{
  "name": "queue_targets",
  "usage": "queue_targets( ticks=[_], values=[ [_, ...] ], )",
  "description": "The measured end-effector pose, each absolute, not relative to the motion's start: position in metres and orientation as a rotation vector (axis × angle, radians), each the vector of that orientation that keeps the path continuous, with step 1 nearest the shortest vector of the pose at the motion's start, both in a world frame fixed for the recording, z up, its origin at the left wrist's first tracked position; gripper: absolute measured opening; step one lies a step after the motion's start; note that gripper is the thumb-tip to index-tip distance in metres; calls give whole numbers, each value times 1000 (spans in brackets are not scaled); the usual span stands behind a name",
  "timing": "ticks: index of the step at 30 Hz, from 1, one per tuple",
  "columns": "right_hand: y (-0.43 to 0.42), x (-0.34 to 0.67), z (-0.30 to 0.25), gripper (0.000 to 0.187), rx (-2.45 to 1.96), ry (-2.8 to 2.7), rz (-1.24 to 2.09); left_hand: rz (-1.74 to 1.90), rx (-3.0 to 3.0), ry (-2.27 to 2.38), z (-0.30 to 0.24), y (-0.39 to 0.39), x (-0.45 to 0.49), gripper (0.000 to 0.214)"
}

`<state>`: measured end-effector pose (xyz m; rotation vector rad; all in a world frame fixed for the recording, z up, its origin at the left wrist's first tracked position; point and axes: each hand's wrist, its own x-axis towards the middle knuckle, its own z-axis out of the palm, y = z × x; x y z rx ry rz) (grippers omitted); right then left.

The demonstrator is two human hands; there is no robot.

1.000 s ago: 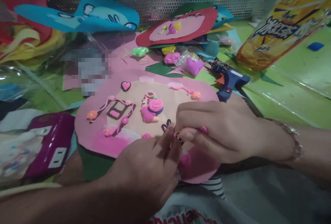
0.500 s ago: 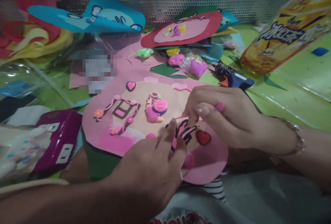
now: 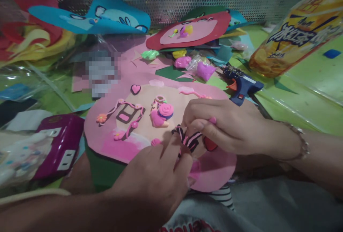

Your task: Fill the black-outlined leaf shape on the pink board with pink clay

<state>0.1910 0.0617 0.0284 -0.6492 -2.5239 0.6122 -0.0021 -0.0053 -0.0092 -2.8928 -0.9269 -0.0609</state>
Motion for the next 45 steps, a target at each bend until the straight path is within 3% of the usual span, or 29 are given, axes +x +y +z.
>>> queue_targets(
  ticks=[9, 30, 35, 45],
  values=[
    [61, 191, 28, 29, -626, -2521, 620, -73, -2790, -731, -13, -3, -4, 34],
    [60, 193, 31, 30, -621, -2538, 644, -50, -2898, -744, -9, 2, -2, 44],
    [62, 194, 30, 27, -687, -2542, 598, -65, -2932, -726, -7, 2, -3, 32],
    [63, 192, 29, 25, -661, -2545, 589, -65, -2897, -729, -5, 4, -1, 38]
  ],
)
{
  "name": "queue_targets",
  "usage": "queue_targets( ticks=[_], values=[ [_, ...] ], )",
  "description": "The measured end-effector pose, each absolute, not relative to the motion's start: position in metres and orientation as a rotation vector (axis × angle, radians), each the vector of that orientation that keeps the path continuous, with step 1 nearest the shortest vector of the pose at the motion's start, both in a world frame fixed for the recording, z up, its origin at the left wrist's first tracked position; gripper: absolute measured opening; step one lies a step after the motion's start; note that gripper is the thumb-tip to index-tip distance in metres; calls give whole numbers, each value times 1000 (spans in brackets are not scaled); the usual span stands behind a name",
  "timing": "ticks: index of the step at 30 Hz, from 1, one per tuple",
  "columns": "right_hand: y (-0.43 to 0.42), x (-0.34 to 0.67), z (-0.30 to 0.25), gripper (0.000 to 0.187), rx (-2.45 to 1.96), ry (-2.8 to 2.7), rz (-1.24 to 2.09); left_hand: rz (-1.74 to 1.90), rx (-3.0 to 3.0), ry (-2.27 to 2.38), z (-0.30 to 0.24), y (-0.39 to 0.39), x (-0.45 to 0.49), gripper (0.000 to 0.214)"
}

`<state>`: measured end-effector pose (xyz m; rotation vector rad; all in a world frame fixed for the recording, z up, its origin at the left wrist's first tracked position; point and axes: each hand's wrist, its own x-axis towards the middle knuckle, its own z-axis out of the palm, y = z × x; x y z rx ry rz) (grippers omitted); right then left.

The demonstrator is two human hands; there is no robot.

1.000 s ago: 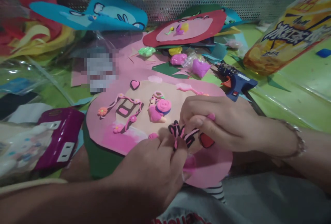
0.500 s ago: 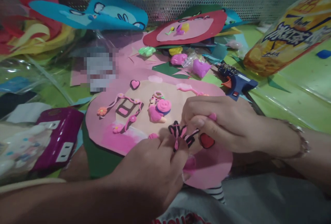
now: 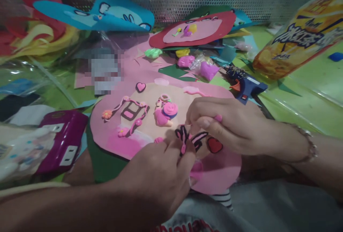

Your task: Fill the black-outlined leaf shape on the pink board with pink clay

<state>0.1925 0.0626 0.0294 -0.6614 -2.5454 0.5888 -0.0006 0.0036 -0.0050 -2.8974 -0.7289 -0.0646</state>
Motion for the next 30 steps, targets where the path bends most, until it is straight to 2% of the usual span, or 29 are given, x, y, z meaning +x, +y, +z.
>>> queue_targets(
  ticks=[10, 15, 20, 25, 30],
  values=[
    [61, 194, 29, 23, -667, -2523, 544, -140, -2776, -798, -14, -4, -5, 52],
    [61, 193, 29, 23, -678, -2545, 520, -60, -2779, -835, -15, -3, -4, 55],
    [61, 193, 29, 29, -705, -2507, 527, -93, -2799, -854, -15, -1, -4, 55],
    [61, 194, 30, 22, -684, -2524, 528, -136, -2824, -888, -15, -2, -4, 56],
    [60, 194, 30, 24, -690, -2535, 513, -143, -2822, -876, -17, -3, -6, 53]
  ],
)
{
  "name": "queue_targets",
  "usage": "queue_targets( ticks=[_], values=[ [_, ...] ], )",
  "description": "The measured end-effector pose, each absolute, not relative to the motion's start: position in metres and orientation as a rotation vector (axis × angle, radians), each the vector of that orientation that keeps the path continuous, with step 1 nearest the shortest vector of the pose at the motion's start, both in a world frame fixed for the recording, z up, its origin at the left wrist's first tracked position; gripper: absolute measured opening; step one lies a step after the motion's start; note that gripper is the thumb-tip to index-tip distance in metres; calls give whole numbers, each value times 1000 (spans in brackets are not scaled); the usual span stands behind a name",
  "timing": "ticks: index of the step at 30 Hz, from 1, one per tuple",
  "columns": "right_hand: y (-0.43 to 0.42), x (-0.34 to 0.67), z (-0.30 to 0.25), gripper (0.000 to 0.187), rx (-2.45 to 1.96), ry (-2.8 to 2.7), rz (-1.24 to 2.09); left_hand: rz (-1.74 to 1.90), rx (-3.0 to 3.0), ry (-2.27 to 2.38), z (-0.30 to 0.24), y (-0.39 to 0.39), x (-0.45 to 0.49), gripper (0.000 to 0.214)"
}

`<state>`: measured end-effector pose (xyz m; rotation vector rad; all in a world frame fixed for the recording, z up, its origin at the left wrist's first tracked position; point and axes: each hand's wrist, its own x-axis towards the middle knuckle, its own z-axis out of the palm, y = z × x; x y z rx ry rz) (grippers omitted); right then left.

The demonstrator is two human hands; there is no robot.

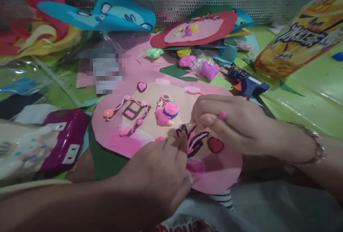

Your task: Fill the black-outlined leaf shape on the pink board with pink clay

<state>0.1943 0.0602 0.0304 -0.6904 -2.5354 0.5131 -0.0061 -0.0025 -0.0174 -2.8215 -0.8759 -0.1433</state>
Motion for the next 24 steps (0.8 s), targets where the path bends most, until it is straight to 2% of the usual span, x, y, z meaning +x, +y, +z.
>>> queue_targets(
  ticks=[8, 14, 24],
  values=[
    [60, 193, 30, 29, -640, -2538, 534, -46, -2826, -873, -16, -1, -5, 52],
    [60, 194, 29, 26, -698, -2491, 491, -155, -2816, -888, -19, -3, -6, 52],
    [58, 193, 33, 32, -685, -2500, 558, -30, -2803, -785, -15, -1, -4, 48]
  ],
)
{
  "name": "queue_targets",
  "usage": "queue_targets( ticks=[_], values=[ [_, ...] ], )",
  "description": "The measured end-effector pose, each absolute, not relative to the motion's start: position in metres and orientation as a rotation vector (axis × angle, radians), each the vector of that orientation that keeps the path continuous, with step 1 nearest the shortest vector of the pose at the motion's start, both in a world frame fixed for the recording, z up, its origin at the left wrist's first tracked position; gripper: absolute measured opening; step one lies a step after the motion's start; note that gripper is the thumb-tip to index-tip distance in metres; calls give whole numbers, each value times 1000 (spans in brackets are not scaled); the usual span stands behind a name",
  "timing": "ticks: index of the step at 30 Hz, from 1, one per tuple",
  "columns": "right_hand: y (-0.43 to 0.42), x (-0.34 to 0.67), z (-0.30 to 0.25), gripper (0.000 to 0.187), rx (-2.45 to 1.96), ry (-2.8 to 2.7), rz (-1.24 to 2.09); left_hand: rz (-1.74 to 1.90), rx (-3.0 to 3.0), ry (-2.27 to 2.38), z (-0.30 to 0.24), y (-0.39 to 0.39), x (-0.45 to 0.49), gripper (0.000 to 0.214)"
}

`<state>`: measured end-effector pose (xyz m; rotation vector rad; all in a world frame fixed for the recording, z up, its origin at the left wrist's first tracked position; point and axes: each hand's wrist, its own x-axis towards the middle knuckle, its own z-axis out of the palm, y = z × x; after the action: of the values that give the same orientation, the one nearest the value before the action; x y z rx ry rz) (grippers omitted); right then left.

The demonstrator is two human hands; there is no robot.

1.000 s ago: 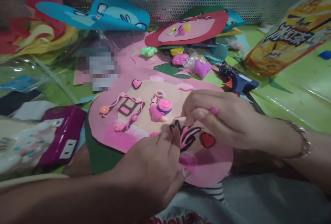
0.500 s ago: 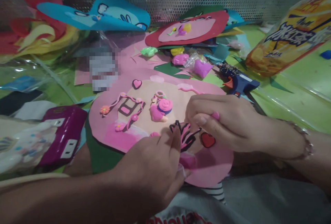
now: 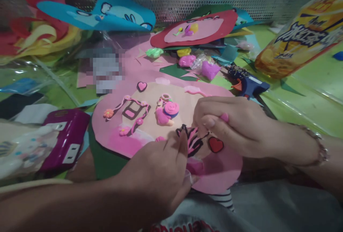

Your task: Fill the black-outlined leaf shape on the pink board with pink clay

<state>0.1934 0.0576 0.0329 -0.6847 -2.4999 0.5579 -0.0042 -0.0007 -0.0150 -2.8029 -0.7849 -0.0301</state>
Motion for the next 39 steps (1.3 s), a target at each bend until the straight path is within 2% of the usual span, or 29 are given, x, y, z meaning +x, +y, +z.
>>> queue_targets(
  ticks=[6, 20, 27, 31, 36, 39],
  values=[
    [59, 194, 30, 28, -708, -2498, 493, -59, -2817, -825, -14, 0, -4, 56],
    [57, 193, 34, 32, -627, -2556, 602, 11, -2817, -858, -16, -1, -4, 51],
    [56, 192, 35, 30, -613, -2553, 659, 56, -2870, -866, -8, 2, -1, 47],
    [55, 193, 35, 31, -585, -2543, 700, 112, -2943, -808, -4, 3, -1, 32],
    [55, 192, 35, 31, -581, -2558, 729, 59, -2907, -904, -7, 4, -1, 48],
    [55, 192, 36, 31, -576, -2570, 708, -10, -2894, -880, -9, 3, -2, 49]
  ],
)
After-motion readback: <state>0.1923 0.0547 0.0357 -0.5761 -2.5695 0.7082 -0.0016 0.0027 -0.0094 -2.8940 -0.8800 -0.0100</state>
